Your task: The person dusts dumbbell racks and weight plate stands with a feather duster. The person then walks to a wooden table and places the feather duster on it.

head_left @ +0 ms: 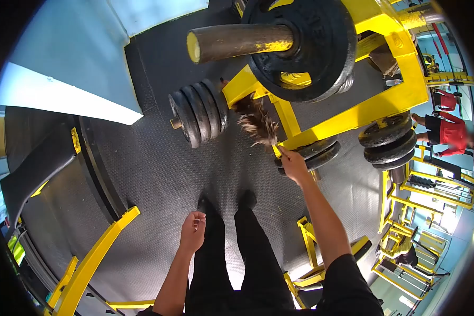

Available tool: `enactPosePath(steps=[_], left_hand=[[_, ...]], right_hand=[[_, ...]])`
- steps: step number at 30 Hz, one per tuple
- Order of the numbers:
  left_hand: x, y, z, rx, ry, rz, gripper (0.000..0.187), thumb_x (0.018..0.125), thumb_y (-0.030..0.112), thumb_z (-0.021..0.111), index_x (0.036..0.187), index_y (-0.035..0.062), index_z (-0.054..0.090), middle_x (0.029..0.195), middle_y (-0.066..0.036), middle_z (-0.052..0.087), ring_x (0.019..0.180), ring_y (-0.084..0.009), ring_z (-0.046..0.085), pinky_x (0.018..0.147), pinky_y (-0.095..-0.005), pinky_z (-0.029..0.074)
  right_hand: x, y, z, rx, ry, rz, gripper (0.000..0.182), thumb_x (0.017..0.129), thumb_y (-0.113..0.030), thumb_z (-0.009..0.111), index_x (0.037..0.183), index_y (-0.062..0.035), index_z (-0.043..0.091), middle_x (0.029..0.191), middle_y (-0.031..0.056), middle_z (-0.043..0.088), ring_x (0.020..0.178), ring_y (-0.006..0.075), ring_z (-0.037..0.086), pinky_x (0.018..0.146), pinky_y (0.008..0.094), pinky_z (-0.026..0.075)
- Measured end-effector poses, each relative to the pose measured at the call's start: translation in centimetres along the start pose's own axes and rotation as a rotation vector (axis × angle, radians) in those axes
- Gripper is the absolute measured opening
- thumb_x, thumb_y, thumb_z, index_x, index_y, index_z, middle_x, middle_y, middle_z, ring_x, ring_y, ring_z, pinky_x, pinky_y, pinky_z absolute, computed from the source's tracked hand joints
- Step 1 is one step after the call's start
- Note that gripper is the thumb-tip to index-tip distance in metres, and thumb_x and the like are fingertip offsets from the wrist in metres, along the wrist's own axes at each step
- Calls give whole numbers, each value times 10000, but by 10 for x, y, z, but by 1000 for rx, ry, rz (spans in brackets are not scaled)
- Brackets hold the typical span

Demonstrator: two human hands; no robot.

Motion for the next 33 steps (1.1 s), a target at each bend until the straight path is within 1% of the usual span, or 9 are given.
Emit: enactPosePath(steps=[3,5,7,9,13,18,21,27,33], left_hand=[[-3,-1,9,15,-4,-3,133,993,135,571,1076,35,599,997,-42,627,853,-125,579,765,-273,487],[-3,-3,16,7,-23,1,139,994,131,569,1083,29,599,993,-47,630,845,-122,578,759,-270,489],[-2,3,22,17,-36,-17,139,993,125,569,1088,27,599,991,-46,628,841,-119,577,759,-264,489],[-5,6,24,25,-34,-48,140,993,118,568,1092,24,600,990,-46,626,837,-116,577,758,-259,489],[8,19,28,-8,-15,44,131,991,114,575,1093,34,593,967,-23,615,830,-101,579,758,-253,486],[20,40,22,-12,36,80,136,995,141,582,1098,53,588,951,-7,612,828,-96,581,756,-265,485],[22,44,17,-22,35,56,144,983,93,567,1101,13,589,970,-44,610,830,-111,572,750,-265,486],[1,22,1,-63,108,84,138,976,85,560,1092,16,591,969,-50,610,821,-123,578,735,-275,485],[-16,1,-14,-61,148,102,118,952,64,570,1053,13,600,955,-70,623,808,-131,593,720,-279,489]], right_hand=[[-20,12,11,83,13,9,432,975,-190,484,1397,-157,570,1177,243,664,1017,342,675,874,413,504],[-41,29,24,46,-1,188,476,938,-198,471,1406,-183,554,1080,277,662,1004,438,643,859,504,503],[-68,31,30,51,-65,-3,485,932,-191,478,1411,-156,549,1058,285,660,985,437,650,845,492,509],[-114,13,16,129,-161,90,491,927,-178,484,1413,-139,546,1006,290,656,956,442,649,841,483,511],[-172,-8,-20,70,-22,5,494,926,-169,495,1417,-141,546,949,269,653,905,417,657,811,493,512],[-132,-23,-48,-218,-20,-56,518,927,-184,517,1445,-168,516,941,221,657,896,393,659,794,505,520],[-114,-57,-62,-396,-179,-36,536,926,-195,524,1461,-181,494,930,198,656,918,387,656,796,501,527],[-174,-102,-125,-382,26,-154,485,927,-157,515,1410,-151,557,940,192,662,889,370,663,774,484,527],[-203,-122,-134,-29,244,-321,512,896,-9,511,1406,-40,541,890,200,642,823,325,648,713,421,521]])
Point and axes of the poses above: each hand's wrist, its own x-axis towards the middle knuckle, its own z-axis out of the palm, y = z × x, the point moved 5 cm from there along x, towards the middle knuckle
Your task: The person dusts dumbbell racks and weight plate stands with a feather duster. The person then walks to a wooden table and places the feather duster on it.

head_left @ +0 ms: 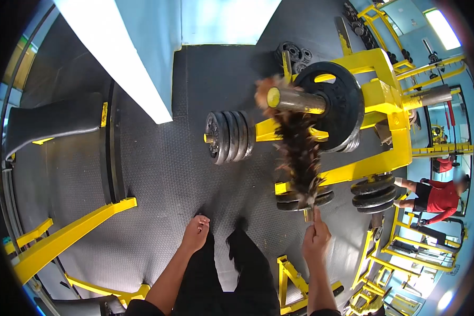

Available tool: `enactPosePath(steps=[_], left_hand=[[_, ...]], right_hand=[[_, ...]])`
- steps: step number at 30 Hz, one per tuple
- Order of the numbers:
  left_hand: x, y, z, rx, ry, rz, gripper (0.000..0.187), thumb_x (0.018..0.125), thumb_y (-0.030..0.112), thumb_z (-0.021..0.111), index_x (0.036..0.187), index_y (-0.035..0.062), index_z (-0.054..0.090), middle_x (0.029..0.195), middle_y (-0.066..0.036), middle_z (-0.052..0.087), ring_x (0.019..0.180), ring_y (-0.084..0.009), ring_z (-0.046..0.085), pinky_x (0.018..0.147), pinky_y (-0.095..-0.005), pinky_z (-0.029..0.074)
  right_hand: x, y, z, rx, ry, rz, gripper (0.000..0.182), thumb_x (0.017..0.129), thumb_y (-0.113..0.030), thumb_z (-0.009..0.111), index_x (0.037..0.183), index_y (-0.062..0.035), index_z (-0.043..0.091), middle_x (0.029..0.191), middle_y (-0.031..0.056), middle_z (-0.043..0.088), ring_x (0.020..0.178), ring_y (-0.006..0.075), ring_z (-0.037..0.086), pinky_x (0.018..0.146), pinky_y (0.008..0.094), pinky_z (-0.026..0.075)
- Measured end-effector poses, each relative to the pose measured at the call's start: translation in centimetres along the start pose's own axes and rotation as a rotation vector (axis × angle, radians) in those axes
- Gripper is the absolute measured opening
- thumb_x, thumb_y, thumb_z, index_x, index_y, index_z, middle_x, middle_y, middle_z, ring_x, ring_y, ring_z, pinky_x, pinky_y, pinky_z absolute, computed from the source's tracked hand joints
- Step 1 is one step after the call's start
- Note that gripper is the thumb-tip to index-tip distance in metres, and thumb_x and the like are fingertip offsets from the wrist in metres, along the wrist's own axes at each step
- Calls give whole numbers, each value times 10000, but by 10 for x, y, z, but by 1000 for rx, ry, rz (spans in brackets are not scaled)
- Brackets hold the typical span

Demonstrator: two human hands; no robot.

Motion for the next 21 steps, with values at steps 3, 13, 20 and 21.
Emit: enactPosePath(steps=[3,13,20,21], left_hand=[[-2,-3,-6,-49,-7,-4,116,959,69,561,1049,6,599,953,-83,630,814,-142,598,729,-286,494],[-13,-28,-23,-29,24,-71,132,964,79,545,1054,0,602,949,-90,635,823,-155,603,734,-293,500],[-1,-19,-25,-31,42,-30,143,954,64,534,1051,-14,604,971,-93,633,809,-150,600,716,-293,496],[1,-17,-25,-41,51,-31,143,954,64,534,1051,-14,604,971,-93,633,809,-150,600,716,-293,496]], right_hand=[[17,14,51,0,118,-85,529,898,3,513,1428,-6,507,861,201,626,796,312,637,718,419,516],[18,11,186,181,-195,41,540,940,-44,506,1473,-127,484,1016,208,670,882,325,663,790,405,511],[32,-12,190,136,-208,-124,523,948,-61,496,1465,-139,495,1013,240,670,857,348,666,780,405,512],[39,-18,186,129,-213,-134,523,948,-61,496,1465,-139,495,1013,240,670,857,348,666,780,405,512]])
Point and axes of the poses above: each hand's wrist, its own x-axis towards the middle knuckle, its own z-axis out of the palm, y = z × x, the point moved 5 cm from there along x, towards the middle knuckle
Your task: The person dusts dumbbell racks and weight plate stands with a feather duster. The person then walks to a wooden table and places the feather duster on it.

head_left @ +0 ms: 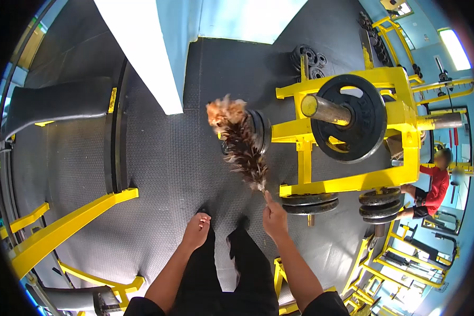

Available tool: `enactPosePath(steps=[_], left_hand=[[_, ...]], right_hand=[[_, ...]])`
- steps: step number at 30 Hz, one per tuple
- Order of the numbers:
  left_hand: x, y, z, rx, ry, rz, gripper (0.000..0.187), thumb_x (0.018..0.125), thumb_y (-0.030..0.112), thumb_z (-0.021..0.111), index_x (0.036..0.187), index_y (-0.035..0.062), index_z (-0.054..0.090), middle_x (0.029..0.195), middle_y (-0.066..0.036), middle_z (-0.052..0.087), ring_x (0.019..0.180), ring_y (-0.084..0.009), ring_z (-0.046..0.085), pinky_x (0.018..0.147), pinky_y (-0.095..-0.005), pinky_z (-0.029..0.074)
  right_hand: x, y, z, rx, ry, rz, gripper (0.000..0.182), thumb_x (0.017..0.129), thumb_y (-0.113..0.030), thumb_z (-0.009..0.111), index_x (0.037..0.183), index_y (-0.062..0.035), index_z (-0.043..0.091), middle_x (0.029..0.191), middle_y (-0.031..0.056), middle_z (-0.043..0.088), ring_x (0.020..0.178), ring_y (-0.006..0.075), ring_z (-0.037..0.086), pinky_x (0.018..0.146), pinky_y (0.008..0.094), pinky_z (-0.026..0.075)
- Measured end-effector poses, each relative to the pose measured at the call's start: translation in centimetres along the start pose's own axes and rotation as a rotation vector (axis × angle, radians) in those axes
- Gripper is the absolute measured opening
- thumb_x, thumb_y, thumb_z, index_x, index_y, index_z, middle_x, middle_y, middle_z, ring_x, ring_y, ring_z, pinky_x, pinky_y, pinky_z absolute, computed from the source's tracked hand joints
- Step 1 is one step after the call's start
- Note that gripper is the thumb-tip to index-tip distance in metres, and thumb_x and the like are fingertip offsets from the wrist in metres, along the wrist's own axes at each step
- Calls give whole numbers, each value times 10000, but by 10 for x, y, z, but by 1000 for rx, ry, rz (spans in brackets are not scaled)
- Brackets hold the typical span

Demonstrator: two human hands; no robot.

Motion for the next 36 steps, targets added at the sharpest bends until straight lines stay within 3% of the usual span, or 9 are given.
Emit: enactPosePath(steps=[4,7,11,15,18,23,27,34,36], left_hand=[[10,5,-4,-39,18,18,142,949,64,541,1047,-17,605,992,-106,631,816,-163,606,735,-294,497],[10,0,-9,-61,49,23,128,960,71,551,1061,7,599,992,-88,632,840,-151,604,745,-291,498],[-5,-15,-25,-93,136,-25,120,974,85,562,1076,36,596,989,-69,641,869,-142,614,762,-292,506],[-25,-53,-42,-148,261,15,127,965,95,564,1074,39,601,986,-72,649,890,-152,631,778,-295,514],[-41,-79,-55,-152,297,-59,123,933,84,552,1032,27,597,985,-126,656,870,-220,664,779,-351,532],[-35,-85,-77,-71,291,-47,138,930,98,551,1044,37,598,997,-131,658,841,-241,662,784,-372,534],[-23,-71,-94,-84,340,-40,132,930,96,555,1041,44,606,1012,-118,661,849,-247,664,785,-378,536],[-32,-74,-100,-155,377,-110,129,927,79,553,1034,30,606,1053,-107,647,893,-227,654,789,-353,534],[-35,-83,-95,-188,376,-98,129,927,80,554,1033,28,605,1054,-107,643,896,-221,651,791,-349,534]], right_hand=[[85,-46,-44,-260,-145,160,500,925,-94,513,1425,-112,528,884,260,647,839,414,646,766,490,510],[184,-87,-69,-626,-197,141,437,952,-183,475,1375,-102,552,1105,224,693,1071,429,648,925,501,516],[301,-130,-69,-1055,-361,228,285,883,-155,606,1132,-103,735,1221,147,692,1121,354,669,897,495,543],[346,-148,-15,-1327,-492,-100,294,882,-190,619,1144,-119,733,1228,116,696,1118,325,677,862,476,564],[314,-214,24,-1260,-274,-237,264,871,-206,626,1091,-130,751,1104,113,738,1025,294,715,832,425,575],[241,-252,89,-1214,-501,-260,240,853,-154,604,1027,-88,756,1074,141,734,993,329,714,806,437,577],[163,-187,132,-1182,-585,-490,220,862,-161,579,947,-75,763,963,153,735,877,322,725,737,448,575],[105,-69,121,-1375,-863,-203,275,957,-203,530,1076,-62,733,997,143,726,921,323,730,762,441,592],[110,-75,96,-1340,-730,-169,278,955,-197,527,1120,-85,720,1020,142,712,936,332,722,781,448,586]])
Point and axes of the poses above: each hand's wrist, its own x-axis towards the middle knuckle, its own z-axis out of the palm, y = z × x, the point moved 5 cm from there along x, towards the middle knuckle
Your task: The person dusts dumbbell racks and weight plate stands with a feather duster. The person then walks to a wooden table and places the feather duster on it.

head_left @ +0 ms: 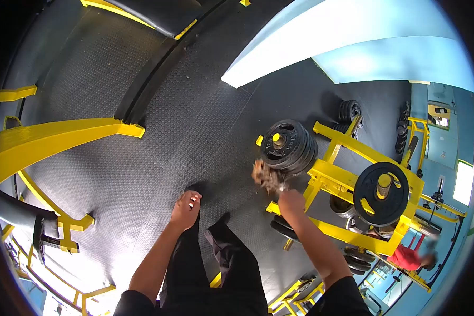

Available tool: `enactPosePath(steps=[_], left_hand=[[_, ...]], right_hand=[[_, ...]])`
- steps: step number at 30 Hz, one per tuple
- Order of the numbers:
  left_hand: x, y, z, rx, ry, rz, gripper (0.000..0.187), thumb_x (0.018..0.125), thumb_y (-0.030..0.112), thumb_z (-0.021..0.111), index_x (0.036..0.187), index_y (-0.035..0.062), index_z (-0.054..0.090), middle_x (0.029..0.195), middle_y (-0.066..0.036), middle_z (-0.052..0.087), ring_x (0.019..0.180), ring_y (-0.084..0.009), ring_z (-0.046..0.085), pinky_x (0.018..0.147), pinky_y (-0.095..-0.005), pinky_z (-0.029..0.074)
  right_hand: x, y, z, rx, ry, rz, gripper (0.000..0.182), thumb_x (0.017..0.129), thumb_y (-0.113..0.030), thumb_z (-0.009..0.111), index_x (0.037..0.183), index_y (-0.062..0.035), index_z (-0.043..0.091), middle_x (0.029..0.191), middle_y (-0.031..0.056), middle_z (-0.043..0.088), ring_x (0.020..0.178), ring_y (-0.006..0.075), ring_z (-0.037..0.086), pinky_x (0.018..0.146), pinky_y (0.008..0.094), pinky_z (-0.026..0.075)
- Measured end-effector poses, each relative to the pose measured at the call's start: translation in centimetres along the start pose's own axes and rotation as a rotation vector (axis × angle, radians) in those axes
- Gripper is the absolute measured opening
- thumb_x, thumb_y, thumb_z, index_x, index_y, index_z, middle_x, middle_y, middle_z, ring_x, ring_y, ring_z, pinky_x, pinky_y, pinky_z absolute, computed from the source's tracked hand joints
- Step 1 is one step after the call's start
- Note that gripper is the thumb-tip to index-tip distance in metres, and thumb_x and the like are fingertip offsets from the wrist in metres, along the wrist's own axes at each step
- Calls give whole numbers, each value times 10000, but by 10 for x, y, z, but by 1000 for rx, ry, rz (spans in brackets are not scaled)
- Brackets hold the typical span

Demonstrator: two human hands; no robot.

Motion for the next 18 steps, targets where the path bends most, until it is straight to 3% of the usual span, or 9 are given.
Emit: enactPosePath(steps=[2,4,7,9,12,14,18], left_hand=[[-4,-7,0,2,5,-1,122,929,80,551,1028,29,602,1047,-102,642,889,-215,648,790,-345,532],[-6,-11,1,22,-6,-12,118,932,83,550,1024,30,601,1048,-101,643,883,-215,648,788,-345,532],[-5,-9,8,42,-29,-31,121,936,92,551,1028,31,601,1046,-99,649,870,-218,649,784,-344,532],[-7,-1,10,52,-51,-47,127,938,98,553,1035,31,601,1043,-98,652,864,-220,651,782,-344,533],[-5,4,16,91,-87,-94,142,942,107,556,1052,32,604,1033,-99,657,864,-221,655,784,-341,533],[1,2,21,73,-59,-1,149,945,107,558,1063,32,609,1018,-103,659,870,-226,659,785,-340,532],[4,8,31,89,-103,-29,142,945,105,563,1054,31,615,1016,-104,660,873,-232,662,783,-345,534]], right_hand=[[-20,19,-22,57,84,86,291,952,-191,525,1164,-108,707,1044,142,698,950,342,715,801,454,581],[-38,24,-60,52,71,-59,370,944,-183,522,1296,-175,636,1082,136,670,1005,362,690,828,473,567],[-48,48,-97,80,174,-14,424,952,-198,521,1372,-229,570,1062,158,669,997,374,677,813,495,557],[-51,71,-115,163,241,47,439,955,-205,525,1394,-217,546,1052,169,665,990,380,669,814,499,550],[-49,112,-88,284,358,91,483,959,-213,532,1440,-195,494,1031,185,655,963,389,657,816,502,537],[-43,119,-57,350,384,72,553,957,-206,540,1495,-165,420,1024,196,642,947,388,649,820,495,528],[-88,69,0,479,283,180,568,944,-174,526,1498,-160,401,1014,204,640,949,389,648,810,505,531]])
Point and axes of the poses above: each hand's wrist, its own x-axis towards the middle knuckle, its own z-axis out of the palm, y = z × x, the point moved 5 cm from there along x, towards the middle knuckle
